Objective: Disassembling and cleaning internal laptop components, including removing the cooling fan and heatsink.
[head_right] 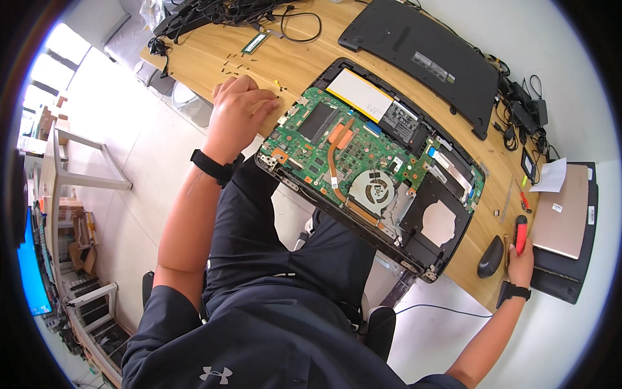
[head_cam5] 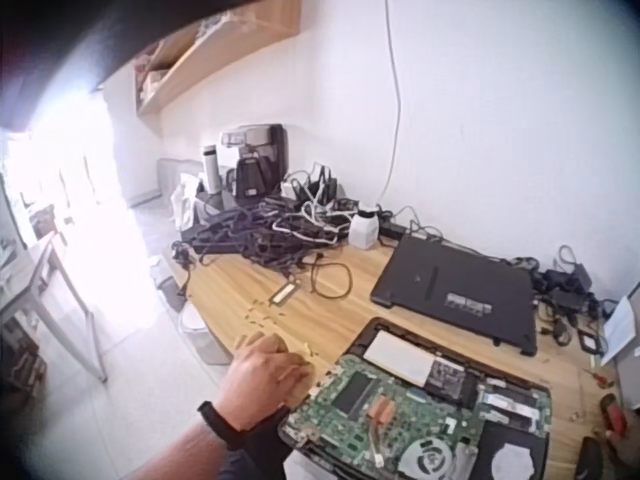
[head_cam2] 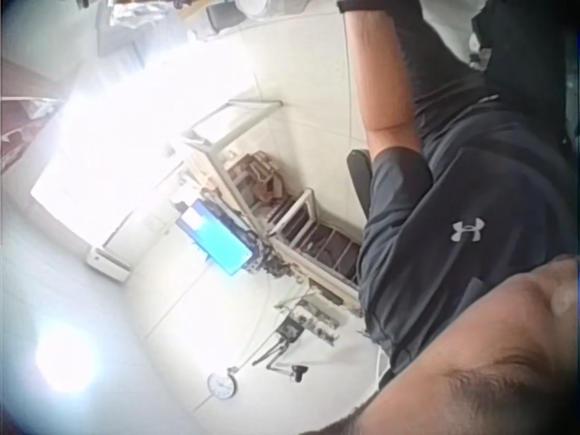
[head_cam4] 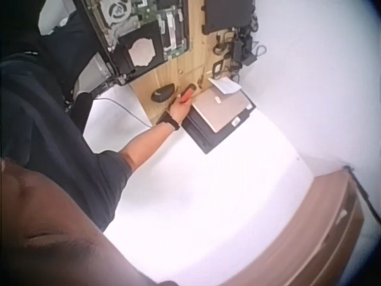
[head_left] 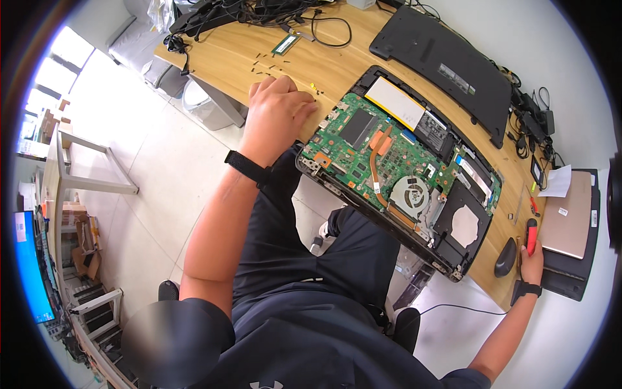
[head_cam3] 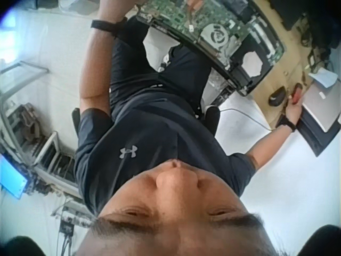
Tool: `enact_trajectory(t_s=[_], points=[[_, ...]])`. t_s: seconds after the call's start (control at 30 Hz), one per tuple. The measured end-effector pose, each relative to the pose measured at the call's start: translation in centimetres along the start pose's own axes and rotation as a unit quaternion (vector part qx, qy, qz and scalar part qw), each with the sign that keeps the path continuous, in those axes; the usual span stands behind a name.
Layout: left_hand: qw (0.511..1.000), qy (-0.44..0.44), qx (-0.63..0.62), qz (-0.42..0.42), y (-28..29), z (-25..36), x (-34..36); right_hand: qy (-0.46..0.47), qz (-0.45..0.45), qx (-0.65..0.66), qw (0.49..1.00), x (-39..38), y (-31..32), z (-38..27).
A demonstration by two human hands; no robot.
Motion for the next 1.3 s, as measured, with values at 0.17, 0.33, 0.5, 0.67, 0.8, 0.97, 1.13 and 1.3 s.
enact_trajectory(t_s=[0.17, 0.33, 0.5, 0.67, 0.8, 0.97, 1.13, 1.3], points=[[1.0, 0.001, 0.011, -0.005, 0.0, 0.0, 0.0, 0.011, 0.042, -0.034, 0.998, -0.3, -0.8, 0.2], [1.0, 0.009, 0.019, 0.01, 0.4, -0.6, -0.1, 0.002, 0.023, -0.042, 0.999, 0.2, -0.8, 1.3], [0.999, 0.005, 0.029, -0.022, 1.0, -1.1, 0.1, 0.022, 0.031, -0.047, 0.998, 0.7, -1.0, 2.7], [0.999, -0.022, 0.029, -0.021, 0.6, -0.7, 0.4, 0.008, 0.025, -0.029, 0.999, 0.4, -1.0, 1.4], [0.999, -0.028, 0.015, -0.018, 0.2, -0.6, 0.6, 0.012, 0.041, -0.032, 0.999, 0.1, -1.1, 0.9], [0.999, -0.037, 0.022, -0.014, 0.0, -0.6, 0.7, 0.009, 0.041, -0.028, 0.999, 0.1, -1.0, 0.8], [0.999, -0.022, 0.019, -0.019, 0.2, -0.7, 0.3, 0.02, 0.073, -0.027, 0.997, -0.3, -1.2, 3.1], [1.0, 0.007, -0.006, 0.01, 2.6, -0.1, -1.0, -0.07, 0.032, 0.004, 0.997, -1.9, 1.1, -0.4]])
Point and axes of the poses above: each hand's wrist, its own x-axis towards the middle knuckle, its own y-axis out of the back of the hand, z = x × y, the point moved 2 cm from there along x, towards the middle knuckle, and after that the axes turned 5 degrees about x, right-handed, at the moved point
